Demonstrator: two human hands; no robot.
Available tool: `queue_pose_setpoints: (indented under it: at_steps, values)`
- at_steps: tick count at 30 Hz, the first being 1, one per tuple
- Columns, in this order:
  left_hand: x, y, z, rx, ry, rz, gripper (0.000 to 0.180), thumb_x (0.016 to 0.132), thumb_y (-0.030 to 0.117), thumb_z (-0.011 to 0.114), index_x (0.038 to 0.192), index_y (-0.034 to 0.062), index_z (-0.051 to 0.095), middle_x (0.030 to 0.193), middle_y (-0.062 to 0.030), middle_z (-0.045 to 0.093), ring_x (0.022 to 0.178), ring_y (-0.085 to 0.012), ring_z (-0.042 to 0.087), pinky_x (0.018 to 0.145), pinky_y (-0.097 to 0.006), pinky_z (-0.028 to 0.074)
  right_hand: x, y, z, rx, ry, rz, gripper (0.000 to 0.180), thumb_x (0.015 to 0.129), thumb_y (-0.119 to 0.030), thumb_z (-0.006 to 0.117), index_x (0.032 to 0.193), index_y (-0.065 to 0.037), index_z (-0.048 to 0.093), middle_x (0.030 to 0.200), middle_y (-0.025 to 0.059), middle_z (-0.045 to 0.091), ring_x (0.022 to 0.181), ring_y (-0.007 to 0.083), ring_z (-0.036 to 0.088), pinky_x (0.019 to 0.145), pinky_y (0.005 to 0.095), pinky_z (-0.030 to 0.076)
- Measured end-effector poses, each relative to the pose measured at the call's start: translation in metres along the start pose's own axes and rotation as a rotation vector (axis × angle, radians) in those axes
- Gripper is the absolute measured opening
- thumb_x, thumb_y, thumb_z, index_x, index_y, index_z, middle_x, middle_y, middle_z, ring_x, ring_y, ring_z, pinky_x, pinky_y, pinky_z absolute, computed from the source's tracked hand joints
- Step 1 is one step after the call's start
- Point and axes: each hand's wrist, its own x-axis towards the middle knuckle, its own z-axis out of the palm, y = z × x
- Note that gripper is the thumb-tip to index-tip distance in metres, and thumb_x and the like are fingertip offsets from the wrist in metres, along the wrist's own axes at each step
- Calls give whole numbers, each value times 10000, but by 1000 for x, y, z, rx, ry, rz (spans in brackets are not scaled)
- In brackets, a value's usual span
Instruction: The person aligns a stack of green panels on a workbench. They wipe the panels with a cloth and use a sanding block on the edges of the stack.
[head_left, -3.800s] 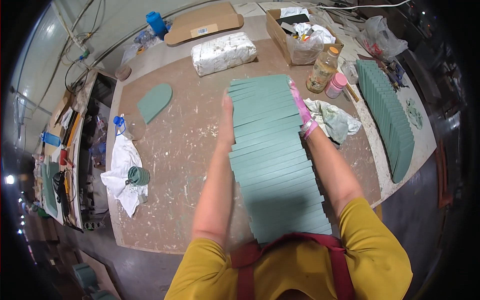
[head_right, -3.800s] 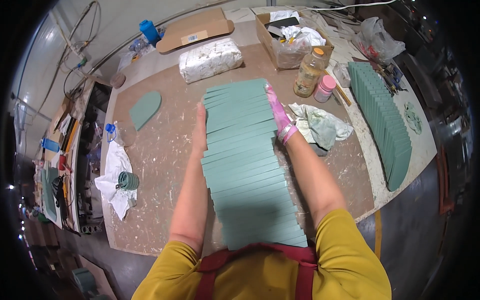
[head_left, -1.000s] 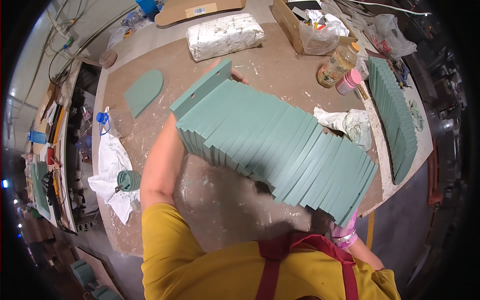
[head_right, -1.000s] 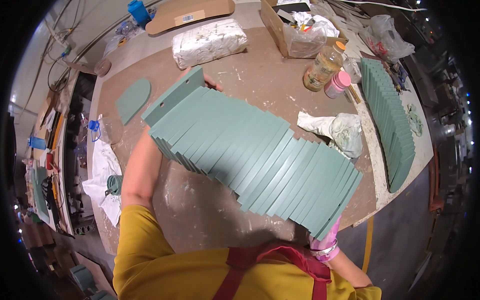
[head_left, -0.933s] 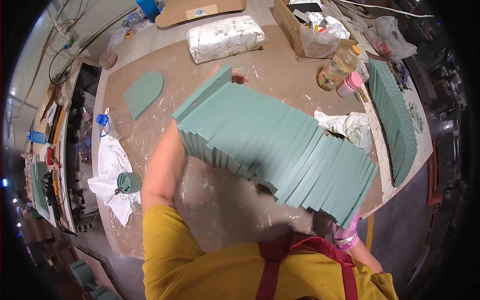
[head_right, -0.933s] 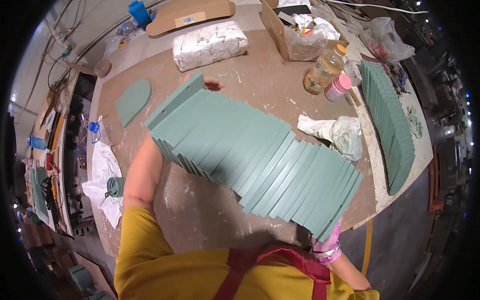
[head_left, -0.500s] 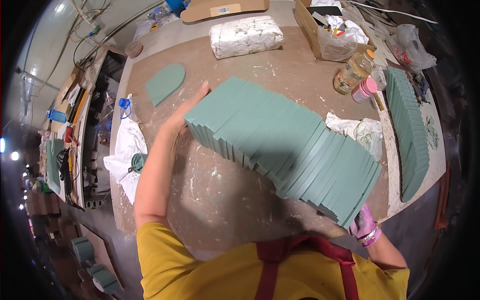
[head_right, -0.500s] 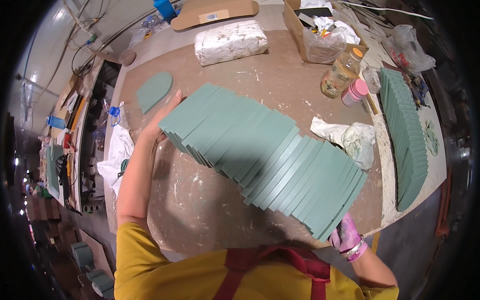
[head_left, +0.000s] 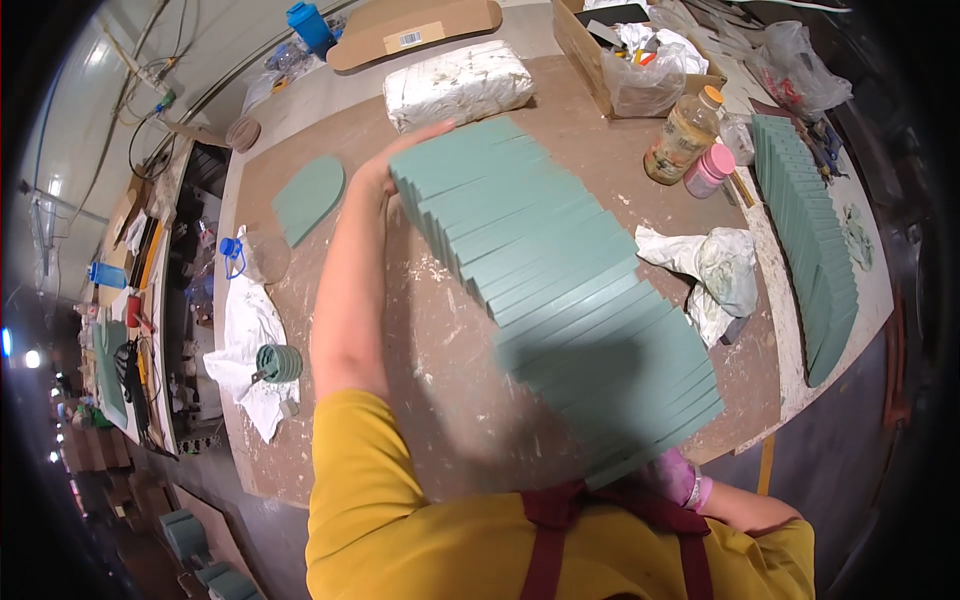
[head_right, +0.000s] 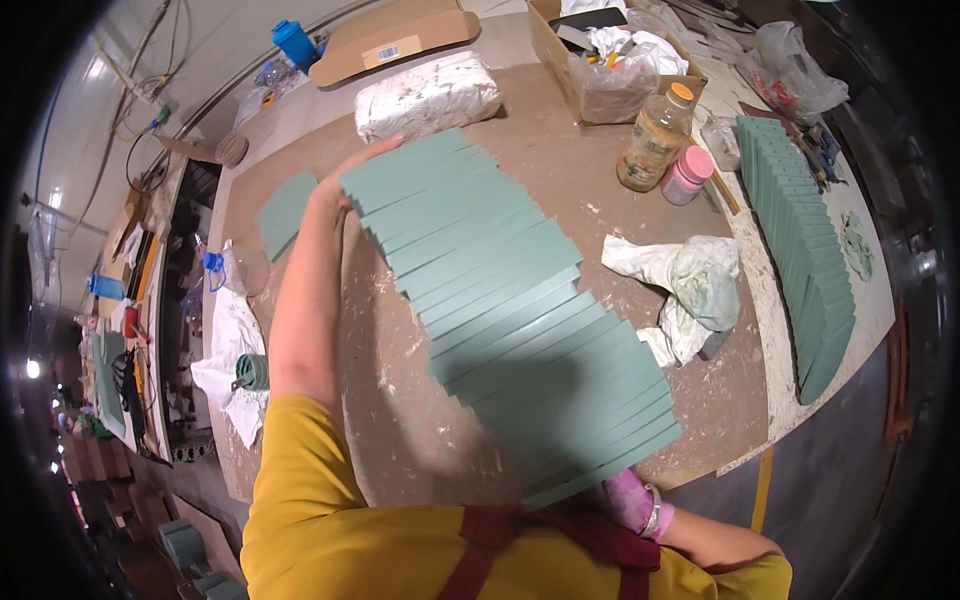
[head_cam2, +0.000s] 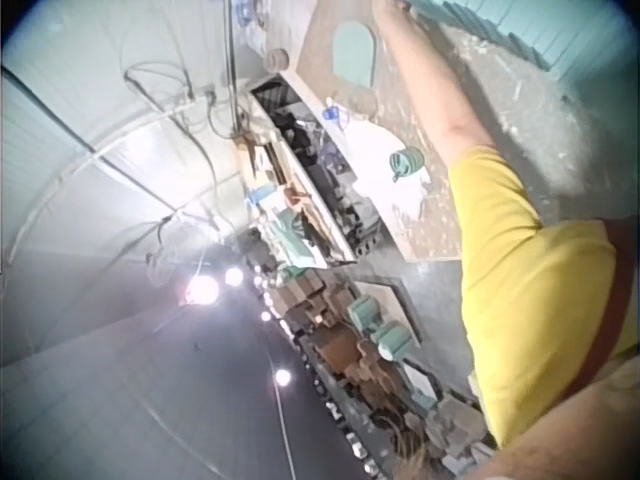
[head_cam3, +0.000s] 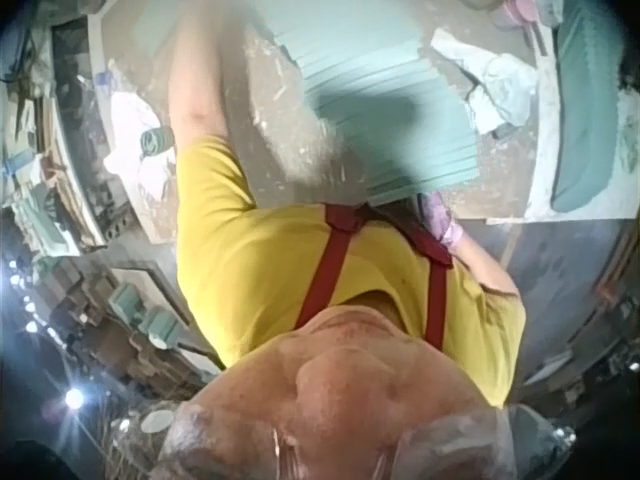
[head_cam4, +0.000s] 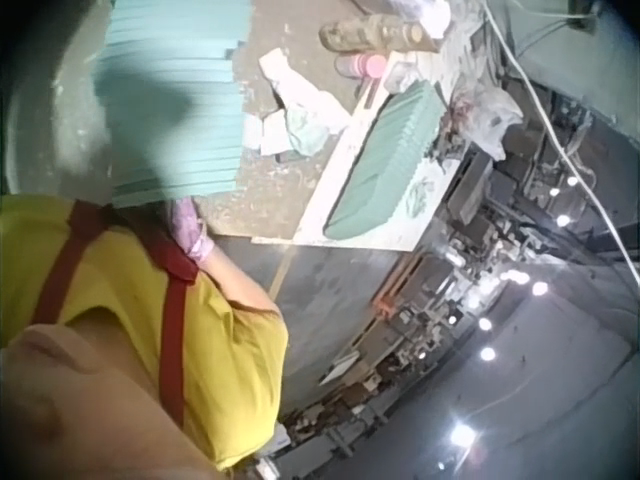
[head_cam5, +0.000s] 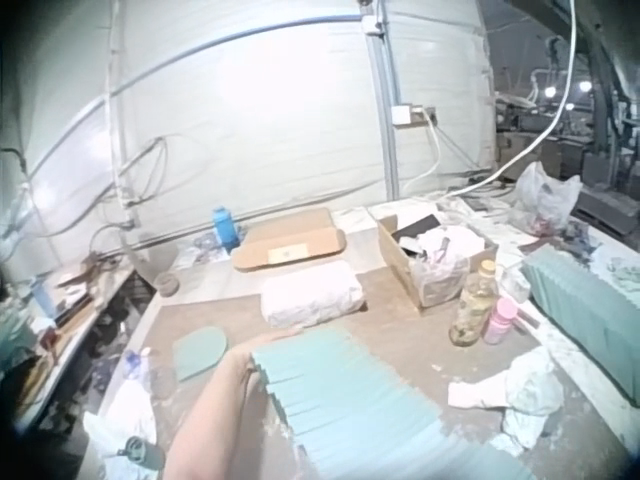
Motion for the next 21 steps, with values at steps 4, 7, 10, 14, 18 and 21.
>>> queue_pose_setpoints:
  at_steps: [4,7,10,14,18,21]
  values:
    - [27,11,9,81,-145,39,559,829,461,649,1131,-9,610,1077,-98,636,975,-148,586,850,-258,480,10,3,7,52,-100,2,405,921,-229,514,1263,-13,488,1250,124,529,1137,223,507,984,340,399]
    - [27,6,4,94,-180,40,561,838,468,637,1147,1,606,1082,-86,636,981,-135,581,858,-255,474,19,12,-16,-15,-287,-57,378,911,-234,524,1226,-24,524,1210,120,559,1096,194,533,953,324,425]
    - [18,8,8,46,-223,18,545,856,469,615,1157,14,607,1087,-72,635,989,-127,576,872,-259,466,19,27,-83,-354,-564,-377,354,902,-239,535,1190,-35,561,1170,115,589,1055,166,559,923,308,450]
    - [1,-1,7,11,-51,77,498,881,453,587,1132,24,620,1069,-49,637,948,-111,574,840,-246,470,115,-58,-161,-383,-488,490,237,885,-248,551,971,-36,611,900,63,642,870,156,609,786,320,480]
    - [-2,-1,5,34,-54,74,434,905,429,561,1066,32,633,990,-33,640,902,-104,576,783,-225,467,213,-60,-145,76,96,109,440,925,-353,493,1196,-13,558,1168,105,595,1084,194,555,903,315,423]
    - [17,-14,-2,-111,-36,178,396,933,412,515,1027,43,625,953,-41,638,856,-118,581,740,-246,482,323,-41,-121,527,266,-135,577,946,-409,450,1388,-46,371,1353,84,462,1230,208,434,1038,306,313]
